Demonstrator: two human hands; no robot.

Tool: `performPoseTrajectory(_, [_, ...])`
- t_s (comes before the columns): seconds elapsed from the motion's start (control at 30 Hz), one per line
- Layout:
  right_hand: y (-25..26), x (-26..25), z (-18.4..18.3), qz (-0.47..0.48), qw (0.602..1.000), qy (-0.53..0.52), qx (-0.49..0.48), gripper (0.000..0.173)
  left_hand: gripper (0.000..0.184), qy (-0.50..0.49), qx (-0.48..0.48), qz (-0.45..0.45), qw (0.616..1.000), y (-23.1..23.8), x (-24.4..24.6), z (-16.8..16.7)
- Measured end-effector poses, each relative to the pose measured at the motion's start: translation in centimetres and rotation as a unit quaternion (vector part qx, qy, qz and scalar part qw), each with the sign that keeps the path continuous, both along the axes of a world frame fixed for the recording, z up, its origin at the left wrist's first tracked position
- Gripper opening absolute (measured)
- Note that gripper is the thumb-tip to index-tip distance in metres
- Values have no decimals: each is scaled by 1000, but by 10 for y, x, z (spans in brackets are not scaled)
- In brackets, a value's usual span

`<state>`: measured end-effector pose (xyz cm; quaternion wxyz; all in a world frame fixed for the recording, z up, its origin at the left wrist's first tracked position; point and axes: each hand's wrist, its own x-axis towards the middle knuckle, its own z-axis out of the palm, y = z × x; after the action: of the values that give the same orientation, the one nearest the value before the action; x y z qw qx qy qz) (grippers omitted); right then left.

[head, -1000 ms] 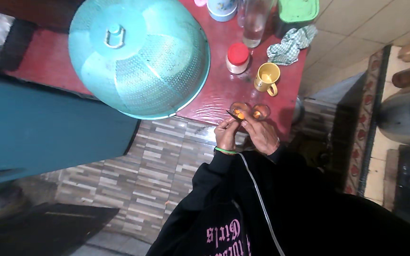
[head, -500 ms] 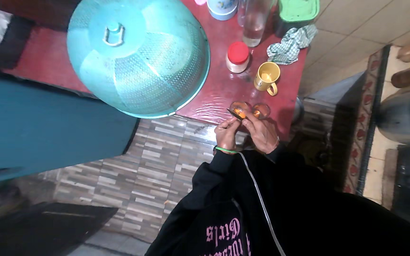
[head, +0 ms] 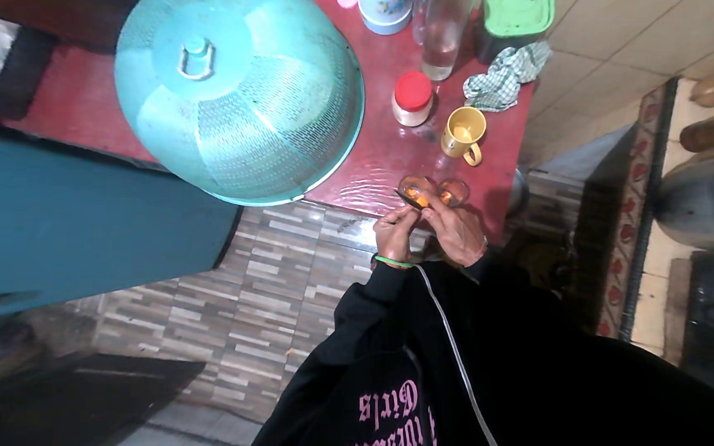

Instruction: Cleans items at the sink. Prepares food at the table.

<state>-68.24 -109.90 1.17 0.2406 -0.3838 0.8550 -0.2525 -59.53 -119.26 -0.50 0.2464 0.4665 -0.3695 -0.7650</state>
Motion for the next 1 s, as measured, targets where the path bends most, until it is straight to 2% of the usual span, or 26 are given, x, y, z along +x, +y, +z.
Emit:
performPoseTrajectory(0.2, [2,2,-7,-15,999,34,-27,44,11,-9,1,-19,1000,2,2,0])
performPoseTrajectory(0.37, [2,0,-7,-13,999,6,-38,35,12,6,-3,-54,999,5,7,1])
performPoseTrajectory(0.47, [2,-1,-7,-12,999,-11,-39,34,13,18,17,-45,999,4,6,2])
performPoseTrajectory(0.6, [3,-1,-7,-19,995,-73,-60,32,18,23,32,-67,997,-1,7,1])
performPoseTrajectory(0.67, [5,-2,-8,-42,978,-178,-106,31,24,29,24,-102,994,-4,13,-1])
performPoseTrajectory(0.7, [5,-3,-10,-64,955,-253,-140,30,25,38,29,-113,993,-6,16,-3])
performPoseTrajectory(0.77, [4,-6,-9,-120,881,-421,-179,29,25,58,53,-129,988,-10,21,-3])
performPoseTrajectory(0.83, [5,-13,-10,-146,813,-531,-191,34,28,91,80,-129,984,-14,25,-5])
performPoseTrajectory(0.87, [5,-15,-10,-152,803,-542,-194,37,29,108,83,-130,982,-15,27,-6])
performPoseTrajectory(1.0, [-9,-19,-15,-155,857,-446,-206,36,32,127,92,-93,983,-21,21,-5])
